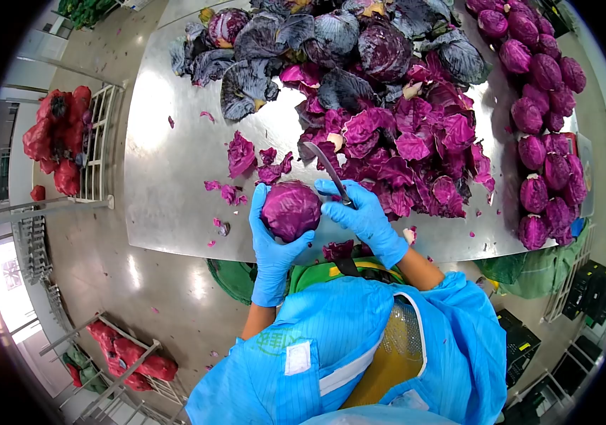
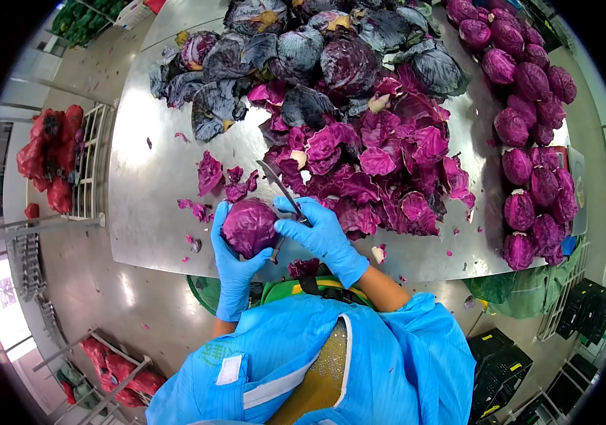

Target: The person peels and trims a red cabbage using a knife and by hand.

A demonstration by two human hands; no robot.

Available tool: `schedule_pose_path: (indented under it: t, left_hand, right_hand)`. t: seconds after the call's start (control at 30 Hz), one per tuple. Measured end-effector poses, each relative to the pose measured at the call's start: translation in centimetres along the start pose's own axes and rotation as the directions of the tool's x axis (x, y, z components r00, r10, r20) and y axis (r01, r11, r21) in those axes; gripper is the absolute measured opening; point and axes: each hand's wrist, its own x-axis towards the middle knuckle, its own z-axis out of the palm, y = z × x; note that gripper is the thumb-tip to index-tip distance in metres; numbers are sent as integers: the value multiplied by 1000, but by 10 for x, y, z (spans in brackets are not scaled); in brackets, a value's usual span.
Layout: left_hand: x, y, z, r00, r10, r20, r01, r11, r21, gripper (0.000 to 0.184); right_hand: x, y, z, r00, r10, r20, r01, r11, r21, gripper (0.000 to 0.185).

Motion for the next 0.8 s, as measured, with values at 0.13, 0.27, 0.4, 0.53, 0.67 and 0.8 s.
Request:
schedule_pose_path:
  t: [0.13, 0.27, 0.4, 0.53, 0.67, 0.8]
  left_hand:
    - [3, 0, 13, 995, 72, -71, -75, 996, -54, 116]
    - [5, 5, 13, 994, 66, -85, -71, 996, -53, 116]
    - [3, 8, 11, 993, -100, -69, 72, 942, -327, 112]
    - [-1, 10, 0, 924, -358, 132, 344, 633, -693, 110]
    - [-15, -3, -11, 864, -389, 319, 446, 301, -843, 102]
    - [16, 19, 5, 948, -173, 268, 316, 634, -706, 109]
  right_hand:
    - [-11, -20, 5, 986, -161, 50, 169, 938, -302, 55]
    - [-12, -13, 7, 959, -283, 19, 276, 912, -303, 41]
    - [-19, -22, 2, 947, -311, 81, 321, 897, -303, 27]
    - [-21, -17, -7, 983, -153, -99, 145, 986, -76, 20]
    - [-8, -12, -16, 952, 301, 56, -305, 916, 261, 39]
    - [-6, -7, -8, 936, 300, 184, -349, 848, 398, 59]
